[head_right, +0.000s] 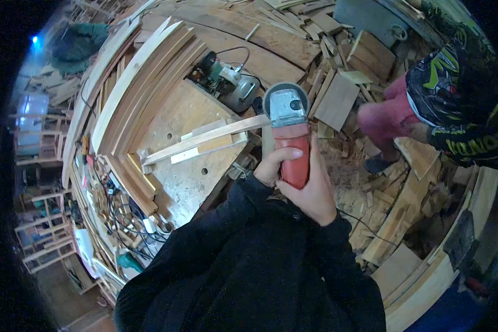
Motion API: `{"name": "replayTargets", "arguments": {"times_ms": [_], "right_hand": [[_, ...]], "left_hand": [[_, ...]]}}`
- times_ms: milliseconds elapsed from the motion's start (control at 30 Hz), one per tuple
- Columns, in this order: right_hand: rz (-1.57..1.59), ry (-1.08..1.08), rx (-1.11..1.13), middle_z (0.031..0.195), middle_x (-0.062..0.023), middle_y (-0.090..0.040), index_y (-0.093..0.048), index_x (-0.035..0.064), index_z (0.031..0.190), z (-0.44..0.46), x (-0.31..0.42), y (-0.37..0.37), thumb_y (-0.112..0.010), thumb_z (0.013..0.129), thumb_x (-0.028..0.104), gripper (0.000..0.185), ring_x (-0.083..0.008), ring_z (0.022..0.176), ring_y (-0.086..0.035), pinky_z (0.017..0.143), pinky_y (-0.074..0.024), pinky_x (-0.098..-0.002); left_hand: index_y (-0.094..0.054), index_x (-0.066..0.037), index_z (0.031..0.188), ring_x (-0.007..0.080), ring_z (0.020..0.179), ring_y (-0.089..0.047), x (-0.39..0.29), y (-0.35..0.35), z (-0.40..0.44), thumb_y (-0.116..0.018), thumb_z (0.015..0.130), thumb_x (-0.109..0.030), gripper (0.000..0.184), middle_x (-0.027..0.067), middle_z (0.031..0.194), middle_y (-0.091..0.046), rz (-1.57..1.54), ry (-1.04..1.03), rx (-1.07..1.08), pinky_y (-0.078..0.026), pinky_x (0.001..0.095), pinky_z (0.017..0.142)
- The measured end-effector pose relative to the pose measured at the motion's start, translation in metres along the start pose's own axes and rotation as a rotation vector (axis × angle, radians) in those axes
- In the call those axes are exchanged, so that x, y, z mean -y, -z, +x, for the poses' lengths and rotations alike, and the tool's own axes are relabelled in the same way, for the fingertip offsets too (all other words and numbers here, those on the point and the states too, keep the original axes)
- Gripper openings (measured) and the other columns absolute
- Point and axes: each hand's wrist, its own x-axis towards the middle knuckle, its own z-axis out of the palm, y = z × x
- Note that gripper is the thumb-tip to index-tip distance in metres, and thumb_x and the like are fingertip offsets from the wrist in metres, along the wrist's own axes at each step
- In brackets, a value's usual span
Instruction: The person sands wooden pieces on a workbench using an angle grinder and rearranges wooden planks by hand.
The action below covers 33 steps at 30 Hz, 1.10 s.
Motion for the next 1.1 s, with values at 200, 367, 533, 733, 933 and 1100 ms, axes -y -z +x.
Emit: {"name": "replayTargets", "arguments": {"times_ms": [200, 367, 533, 733, 933, 1100], "right_hand": [[0.116, 0.054, 0.013, 0.142, -0.0199, -0.037, -0.015, 0.0004, 0.148, -0.012, -0.005, -0.029, -0.073, 0.07, 0.009, 0.099, -0.029, 0.128, -0.043, 0.106, -0.034, -0.0396], [0.118, -0.074, 0.058, 0.142, -0.0184, -0.038, -0.022, -0.0007, 0.147, -0.015, -0.003, -0.04, -0.072, 0.07, 0.008, 0.092, -0.0263, 0.129, -0.042, 0.107, -0.0337, -0.0377], [0.095, -0.102, 0.061, 0.141, -0.0183, -0.04, -0.028, -0.0021, 0.145, -0.011, 0.001, -0.046, -0.072, 0.071, 0.008, 0.086, -0.025, 0.127, -0.044, 0.107, -0.0342, -0.0357], [0.119, -0.124, -0.029, 0.138, -0.0176, -0.042, -0.03, -0.0029, 0.144, -0.009, -0.015, -0.034, -0.074, 0.072, 0.015, 0.086, -0.0252, 0.124, -0.046, 0.105, -0.036, -0.0354], [0.146, -0.143, -0.016, 0.138, -0.0172, -0.043, -0.031, -0.0033, 0.143, -0.004, -0.009, -0.031, -0.073, 0.072, 0.016, 0.086, -0.0246, 0.124, -0.046, 0.105, -0.0357, -0.0353], [0.195, -0.112, 0.017, 0.135, -0.0177, -0.046, -0.029, -0.0032, 0.144, -0.002, -0.01, -0.04, -0.074, 0.071, 0.009, 0.086, -0.0235, 0.12, -0.05, 0.102, -0.0392, -0.0347]], "left_hand": [[-0.056, -0.003, 0.116, 0.0171, 0.09, -0.063, 0.003, 0.04, 0.004, -0.066, 0.081, -0.017, 0.039, 0.0075, 0.102, -0.064, -0.144, -0.024, 0.023, -0.052, 0.0333, 0.082], [-0.056, -0.003, 0.114, 0.0171, 0.088, -0.063, 0.006, 0.047, -0.002, -0.067, 0.081, -0.019, 0.038, 0.0075, 0.1, -0.064, -0.181, -0.113, 0.007, -0.052, 0.0331, 0.081], [-0.057, -0.002, 0.112, 0.0179, 0.086, -0.064, 0.016, 0.065, 0.005, -0.068, 0.08, -0.022, 0.04, 0.0078, 0.097, -0.065, -0.225, -0.038, -0.043, -0.053, 0.0337, 0.08], [-0.055, -0.005, 0.112, 0.0162, 0.083, -0.062, 0.025, 0.052, 0.026, -0.066, 0.082, -0.026, 0.038, 0.0063, 0.095, -0.063, -0.152, -0.028, -0.044, -0.053, 0.0324, 0.078], [-0.057, -0.006, 0.107, 0.0147, 0.078, -0.062, 0.016, 0.043, 0.026, -0.067, 0.082, -0.027, 0.033, 0.0049, 0.091, -0.063, -0.224, 0.076, -0.063, -0.053, 0.0309, 0.074], [-0.057, -0.006, 0.106, 0.0145, 0.075, -0.063, 0.008, 0.052, 0.018, -0.067, 0.082, -0.027, 0.033, 0.0044, 0.089, -0.063, -0.178, 0.017, -0.086, -0.054, 0.0306, 0.071]]}}
